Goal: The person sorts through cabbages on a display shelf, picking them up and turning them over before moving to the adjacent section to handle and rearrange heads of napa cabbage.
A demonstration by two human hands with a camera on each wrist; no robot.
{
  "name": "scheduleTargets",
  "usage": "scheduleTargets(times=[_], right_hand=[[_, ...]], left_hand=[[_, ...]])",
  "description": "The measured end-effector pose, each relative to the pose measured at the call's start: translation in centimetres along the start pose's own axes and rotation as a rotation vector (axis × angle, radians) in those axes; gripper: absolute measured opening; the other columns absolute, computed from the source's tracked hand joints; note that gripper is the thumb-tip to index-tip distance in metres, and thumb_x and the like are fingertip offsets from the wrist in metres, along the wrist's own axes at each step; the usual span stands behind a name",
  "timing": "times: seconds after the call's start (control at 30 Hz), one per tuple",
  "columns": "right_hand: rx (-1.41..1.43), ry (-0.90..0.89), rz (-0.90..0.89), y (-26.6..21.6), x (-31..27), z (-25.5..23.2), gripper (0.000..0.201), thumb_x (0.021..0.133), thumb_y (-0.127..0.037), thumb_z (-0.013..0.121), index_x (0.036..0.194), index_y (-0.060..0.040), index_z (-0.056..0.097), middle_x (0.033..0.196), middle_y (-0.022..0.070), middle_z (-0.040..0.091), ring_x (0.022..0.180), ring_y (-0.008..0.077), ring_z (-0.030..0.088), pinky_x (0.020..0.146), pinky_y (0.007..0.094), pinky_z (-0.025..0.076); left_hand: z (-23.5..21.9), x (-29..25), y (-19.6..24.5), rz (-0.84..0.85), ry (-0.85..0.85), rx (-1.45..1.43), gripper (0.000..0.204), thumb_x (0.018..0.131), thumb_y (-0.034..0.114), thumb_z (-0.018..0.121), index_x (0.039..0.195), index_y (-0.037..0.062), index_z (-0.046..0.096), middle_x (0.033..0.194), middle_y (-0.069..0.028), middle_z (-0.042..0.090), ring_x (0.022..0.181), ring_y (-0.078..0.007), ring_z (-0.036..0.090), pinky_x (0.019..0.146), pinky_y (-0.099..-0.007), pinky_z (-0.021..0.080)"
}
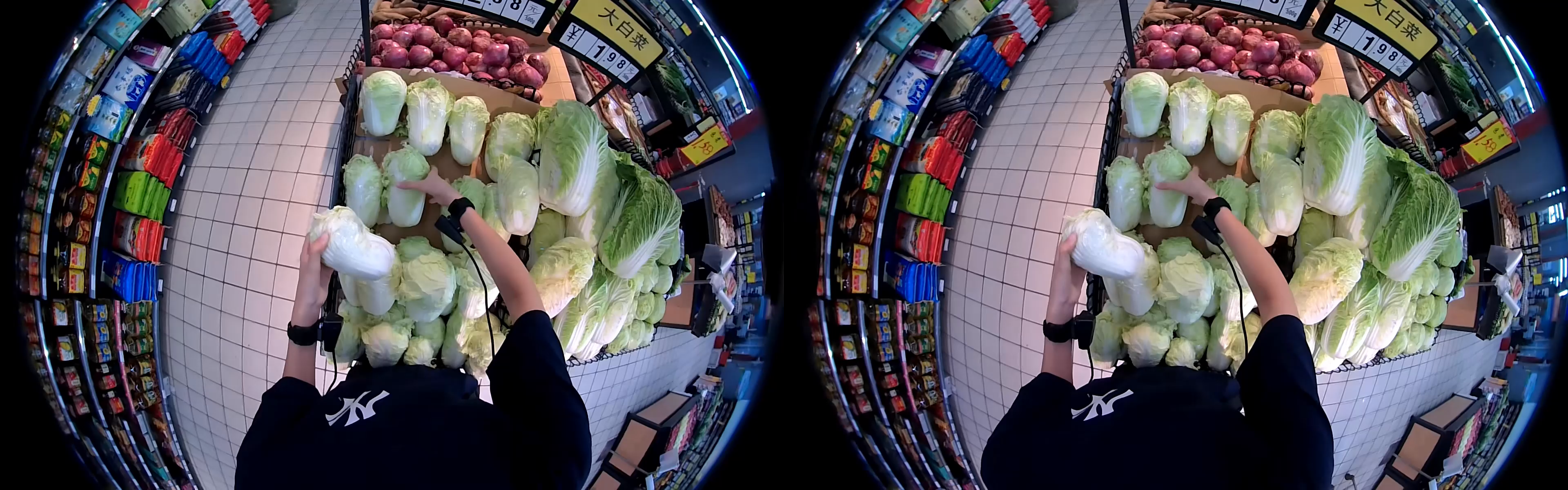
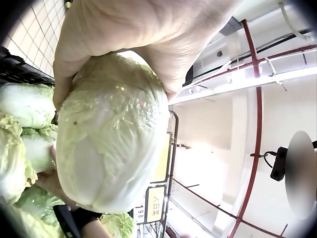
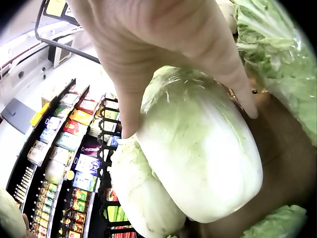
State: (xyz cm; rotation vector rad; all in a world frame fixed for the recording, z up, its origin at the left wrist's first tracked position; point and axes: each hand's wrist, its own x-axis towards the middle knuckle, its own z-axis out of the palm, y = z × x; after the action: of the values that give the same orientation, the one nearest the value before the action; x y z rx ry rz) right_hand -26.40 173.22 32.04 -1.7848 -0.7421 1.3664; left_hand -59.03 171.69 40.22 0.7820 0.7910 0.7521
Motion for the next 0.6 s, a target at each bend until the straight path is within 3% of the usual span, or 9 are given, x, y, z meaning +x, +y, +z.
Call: scheduleTargets(times=[0.07, 0.1, 0.2, 0.27, 0.5, 0.57, 0.6], right_hand=[[-0.050, 0.064, -0.007, 0.9, 1.0, 0.3, 0.137, 0.054, -0.052, 0.088, 0.143, 0.0070, 0.003, 0.142, 0.0209, 0.033, 0.131, 0.0345, 0.037, 0.100, 0.0580, 0.036], [-0.049, 0.065, -0.007, 1.1, 1.2, 0.5, 0.137, 0.054, -0.052, 0.088, 0.143, 0.0070, 0.003, 0.142, 0.0209, 0.033, 0.131, 0.0345, 0.037, 0.100, 0.0580, 0.036], [-0.011, 0.124, -0.097, 1.7, 1.9, 0.9, 0.133, 0.053, -0.048, 0.089, 0.142, 0.0058, 0.006, 0.139, 0.0208, 0.037, 0.125, 0.0321, 0.043, 0.097, 0.0528, 0.042], [-0.008, 0.157, -0.131, 2.2, 2.4, 1.0, 0.130, 0.052, -0.040, 0.091, 0.137, 0.0129, 0.009, 0.135, 0.0263, 0.040, 0.123, 0.0311, 0.047, 0.099, 0.0386, 0.044], [-0.158, 0.229, -0.087, 2.9, 2.0, 0.9, 0.130, 0.052, -0.044, 0.089, 0.137, 0.0128, 0.009, 0.132, 0.0292, 0.044, 0.121, 0.0338, 0.050, 0.099, 0.0366, 0.044], [-0.221, 0.253, -0.053, 2.7, 1.2, 0.8, 0.125, 0.053, -0.045, 0.088, 0.135, 0.0111, 0.013, 0.126, 0.0258, 0.048, 0.113, 0.0298, 0.055, 0.083, 0.0353, 0.052], [-0.221, 0.258, -0.053, 2.5, 0.6, 0.6, 0.125, 0.053, -0.045, 0.088, 0.135, 0.0111, 0.013, 0.126, 0.0258, 0.048, 0.113, 0.0298, 0.055, 0.083, 0.0353, 0.052]], left_hand=[[-0.1, 0.2, -0.1, -0.013, -0.014, 0.000, 0.052, 0.092, 0.033, 0.055, 0.134, 0.0037, 0.042, 0.126, -0.0092, 0.053, 0.116, -0.0180, 0.053, 0.097, -0.0333, 0.044], [0.0, 0.2, -0.1, -0.015, -0.015, 0.001, 0.052, 0.092, 0.033, 0.055, 0.134, 0.0037, 0.042, 0.126, -0.0092, 0.053, 0.116, -0.0180, 0.053, 0.097, -0.0333, 0.044], [0.3, 0.2, 0.0, -0.017, -0.005, -0.003, 0.052, 0.093, 0.032, 0.054, 0.134, 0.0039, 0.042, 0.127, -0.0092, 0.053, 0.116, -0.0179, 0.053, 0.097, -0.0332, 0.044], [0.3, 0.1, -0.1, -0.014, -0.023, 0.001, 0.051, 0.093, 0.032, 0.054, 0.135, 0.0043, 0.041, 0.127, -0.0093, 0.053, 0.116, -0.0178, 0.053, 0.097, -0.0330, 0.044], [-0.4, -0.3, 0.0, 0.009, -0.014, -0.006, 0.053, 0.092, 0.033, 0.054, 0.135, 0.0043, 0.042, 0.126, -0.0092, 0.053, 0.114, -0.0183, 0.053, 0.096, -0.0337, 0.045], [-1.1, -0.3, -0.1, 0.020, -0.029, -0.027, 0.054, 0.092, 0.035, 0.055, 0.134, 0.0037, 0.042, 0.125, -0.0092, 0.053, 0.114, -0.0186, 0.054, 0.095, -0.0342, 0.045], [-1.3, -0.3, -0.1, 0.020, -0.034, -0.027, 0.054, 0.092, 0.035, 0.055, 0.134, 0.0037, 0.042, 0.125, -0.0092, 0.053, 0.114, -0.0186, 0.054, 0.095, -0.0342, 0.045]])
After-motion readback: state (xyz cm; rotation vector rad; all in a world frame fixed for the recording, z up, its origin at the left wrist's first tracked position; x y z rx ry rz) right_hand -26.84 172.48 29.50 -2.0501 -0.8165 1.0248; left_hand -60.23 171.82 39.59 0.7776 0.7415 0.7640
